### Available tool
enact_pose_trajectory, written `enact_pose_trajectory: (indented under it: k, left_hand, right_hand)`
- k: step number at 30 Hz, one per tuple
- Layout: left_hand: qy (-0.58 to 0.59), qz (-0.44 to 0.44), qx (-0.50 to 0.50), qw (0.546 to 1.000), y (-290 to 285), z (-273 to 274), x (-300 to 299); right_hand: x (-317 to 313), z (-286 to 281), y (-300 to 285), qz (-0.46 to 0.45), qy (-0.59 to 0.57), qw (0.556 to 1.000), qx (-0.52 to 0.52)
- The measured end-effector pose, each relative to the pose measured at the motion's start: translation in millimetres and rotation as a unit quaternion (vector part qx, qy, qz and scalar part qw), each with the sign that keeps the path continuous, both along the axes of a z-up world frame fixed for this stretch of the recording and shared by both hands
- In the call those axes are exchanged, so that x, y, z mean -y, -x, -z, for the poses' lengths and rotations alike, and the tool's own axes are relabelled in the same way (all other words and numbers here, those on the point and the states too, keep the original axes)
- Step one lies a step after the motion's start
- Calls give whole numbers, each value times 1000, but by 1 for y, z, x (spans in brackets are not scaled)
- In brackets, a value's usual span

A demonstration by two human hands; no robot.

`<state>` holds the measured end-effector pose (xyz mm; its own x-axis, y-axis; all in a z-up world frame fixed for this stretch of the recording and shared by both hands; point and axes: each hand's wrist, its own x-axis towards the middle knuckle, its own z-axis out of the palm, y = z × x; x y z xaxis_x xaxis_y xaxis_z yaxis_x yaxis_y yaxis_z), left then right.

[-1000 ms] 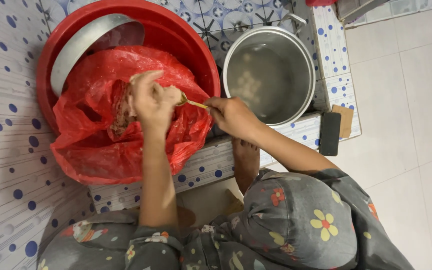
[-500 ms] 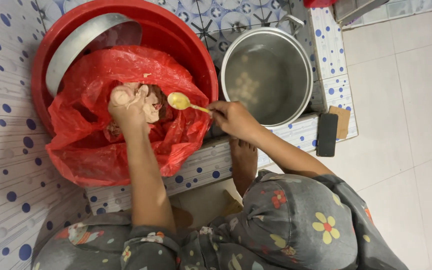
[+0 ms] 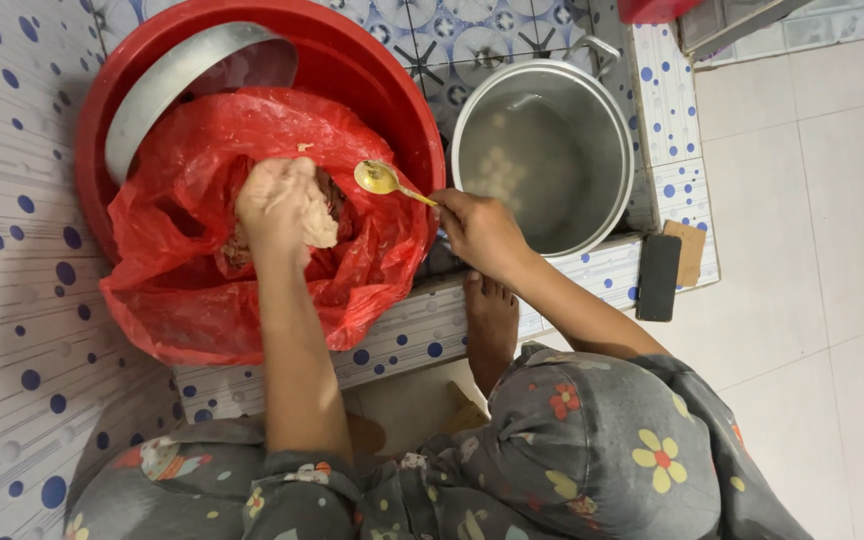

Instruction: Scooping meat paste from a basin into a pot of boiling water to make meatballs

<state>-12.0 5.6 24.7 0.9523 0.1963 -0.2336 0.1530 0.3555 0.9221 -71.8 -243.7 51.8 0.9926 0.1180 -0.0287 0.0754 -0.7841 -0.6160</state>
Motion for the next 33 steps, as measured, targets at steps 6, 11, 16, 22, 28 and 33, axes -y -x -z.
enact_pose_trajectory:
  k: [6,11,16,22,28,33]
  left_hand:
    - [-100,-20,24,994,-17,57,6]
    - [-113,-8,87,990,-10,47,2]
    - [-59,33,168,984,-17,34,2]
    - [-58,45,98,993,-2,-17,9]
    - [-137,12,80,987,-9,24,6]
    - [-13,49,91,995,0,-36,11]
  right_hand:
    - [-1,-6,1,-5,-16,999,33]
    - [4,-3,-1,-16,-10,999,51]
    - [4,-6,-1,2,-13,999,38]
    - [10,3,2,11,-18,1000,21]
    - [14,4,1,19,-23,1000,9]
    - [15,1,-1,31,-26,999,14]
